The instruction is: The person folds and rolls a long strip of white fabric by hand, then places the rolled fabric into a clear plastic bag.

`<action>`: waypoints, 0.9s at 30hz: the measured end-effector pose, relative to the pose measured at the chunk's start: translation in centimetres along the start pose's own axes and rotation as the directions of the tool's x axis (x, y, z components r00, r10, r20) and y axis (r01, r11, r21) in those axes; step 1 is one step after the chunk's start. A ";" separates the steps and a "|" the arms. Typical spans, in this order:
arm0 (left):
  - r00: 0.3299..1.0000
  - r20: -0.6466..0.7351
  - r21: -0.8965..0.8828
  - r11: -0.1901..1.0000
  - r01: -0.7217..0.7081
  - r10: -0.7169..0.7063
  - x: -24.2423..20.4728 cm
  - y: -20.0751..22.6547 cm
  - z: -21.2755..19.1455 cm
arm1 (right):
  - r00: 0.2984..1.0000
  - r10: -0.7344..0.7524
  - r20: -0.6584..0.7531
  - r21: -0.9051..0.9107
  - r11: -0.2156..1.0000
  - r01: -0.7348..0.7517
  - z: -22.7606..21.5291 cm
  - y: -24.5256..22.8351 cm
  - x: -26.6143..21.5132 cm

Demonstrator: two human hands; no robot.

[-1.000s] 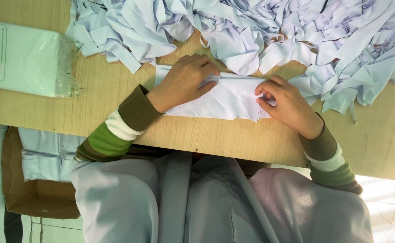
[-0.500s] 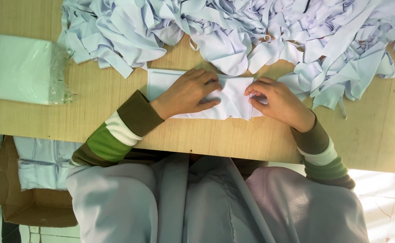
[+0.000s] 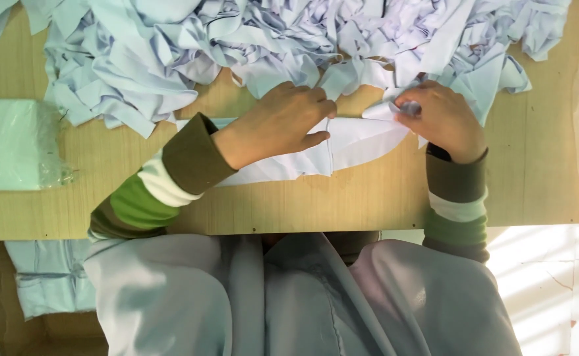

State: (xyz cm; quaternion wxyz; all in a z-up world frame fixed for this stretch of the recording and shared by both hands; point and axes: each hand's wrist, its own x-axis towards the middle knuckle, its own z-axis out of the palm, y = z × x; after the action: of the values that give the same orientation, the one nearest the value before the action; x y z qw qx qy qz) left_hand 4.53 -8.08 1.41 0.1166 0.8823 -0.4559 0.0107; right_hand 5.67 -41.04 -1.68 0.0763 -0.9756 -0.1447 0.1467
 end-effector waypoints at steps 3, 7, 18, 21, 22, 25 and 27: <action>0.999 -0.011 -0.064 0.997 -0.053 0.052 4.8 0.6 2.8 | 0.973 -0.048 -0.225 0.150 0.985 0.083 -0.2 0.0 1.2; 0.991 -0.112 -0.133 0.989 0.062 -0.077 9.6 0.3 4.9 | 0.852 -0.152 -0.501 0.270 0.908 0.321 -1.3 -1.8 1.7; 0.954 -0.275 -0.693 0.713 -0.111 -0.118 12.0 -4.3 5.5 | 0.966 -0.009 -0.257 0.901 0.359 0.243 -4.8 -4.7 0.4; 0.991 -0.104 -0.838 0.545 -0.039 -0.089 10.9 -3.1 2.4 | 0.983 -0.003 -0.184 0.933 0.315 0.175 -5.3 -5.1 0.0; 0.990 -0.105 -0.837 0.546 -0.038 -0.093 10.5 -2.9 1.7 | 0.983 -0.006 -0.184 0.933 0.315 0.177 -4.8 -4.6 0.3; 0.991 -0.016 -0.852 0.521 0.055 -0.131 9.1 -2.1 0.3 | 0.969 0.025 -0.246 0.939 0.254 0.232 -2.9 -3.3 1.0; 0.985 -0.068 -0.841 0.540 0.028 -0.156 8.5 -2.0 0.4 | 0.965 0.027 -0.260 0.949 0.190 0.250 -1.8 -2.4 1.4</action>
State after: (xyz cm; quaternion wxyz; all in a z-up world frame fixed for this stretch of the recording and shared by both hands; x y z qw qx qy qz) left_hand 11.08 -13.82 1.69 0.5538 0.7397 -0.3497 -0.1546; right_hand 6.83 -38.50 0.17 0.7014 -0.7023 -0.0807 0.0910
